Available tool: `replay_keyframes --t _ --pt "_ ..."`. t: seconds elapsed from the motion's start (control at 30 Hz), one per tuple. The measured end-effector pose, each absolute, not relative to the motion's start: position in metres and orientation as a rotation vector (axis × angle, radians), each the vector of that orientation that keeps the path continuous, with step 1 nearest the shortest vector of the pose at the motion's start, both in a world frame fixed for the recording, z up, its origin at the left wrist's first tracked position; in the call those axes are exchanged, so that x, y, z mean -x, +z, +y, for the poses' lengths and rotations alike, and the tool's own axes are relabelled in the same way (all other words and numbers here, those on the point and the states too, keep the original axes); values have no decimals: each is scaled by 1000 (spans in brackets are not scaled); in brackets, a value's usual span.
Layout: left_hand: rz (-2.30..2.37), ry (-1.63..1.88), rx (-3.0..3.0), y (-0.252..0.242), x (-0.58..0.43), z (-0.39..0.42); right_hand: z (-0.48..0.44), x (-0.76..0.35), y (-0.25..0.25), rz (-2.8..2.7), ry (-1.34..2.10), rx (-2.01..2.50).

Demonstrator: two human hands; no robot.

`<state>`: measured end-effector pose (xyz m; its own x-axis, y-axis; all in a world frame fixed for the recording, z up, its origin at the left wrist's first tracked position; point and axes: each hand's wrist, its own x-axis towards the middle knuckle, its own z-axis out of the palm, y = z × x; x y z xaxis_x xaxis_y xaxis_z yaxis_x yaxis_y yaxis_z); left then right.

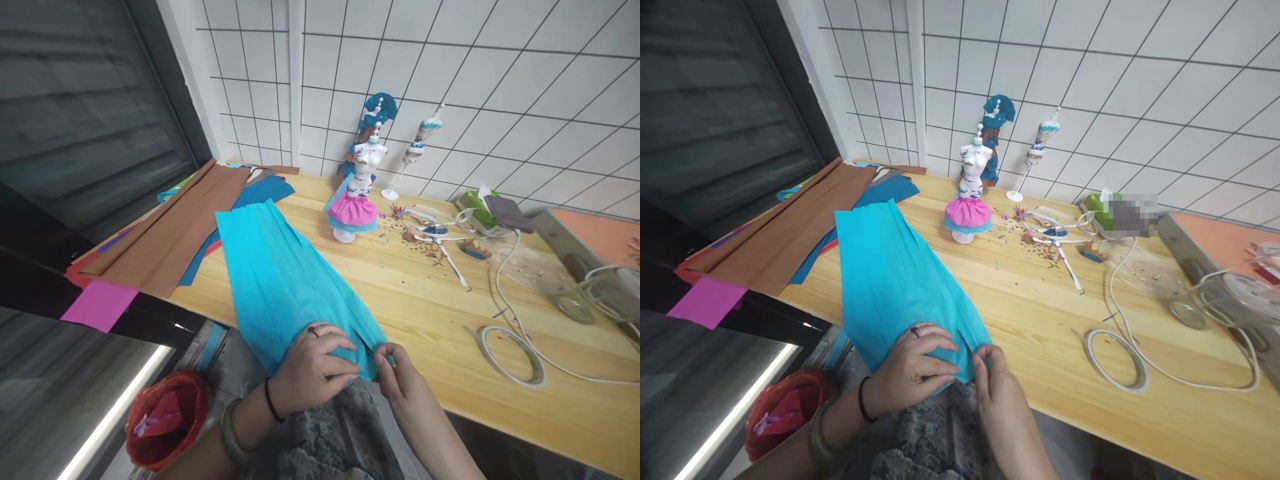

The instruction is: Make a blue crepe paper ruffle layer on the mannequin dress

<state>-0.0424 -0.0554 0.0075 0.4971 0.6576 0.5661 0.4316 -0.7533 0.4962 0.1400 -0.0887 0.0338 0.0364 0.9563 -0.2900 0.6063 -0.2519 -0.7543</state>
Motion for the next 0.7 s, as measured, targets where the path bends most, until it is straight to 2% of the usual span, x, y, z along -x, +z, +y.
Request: replay_keyframes --t 0.7 --pt "901 1127 -2435 8 43 -55 -80 -135 40 -1584 1092 1872"
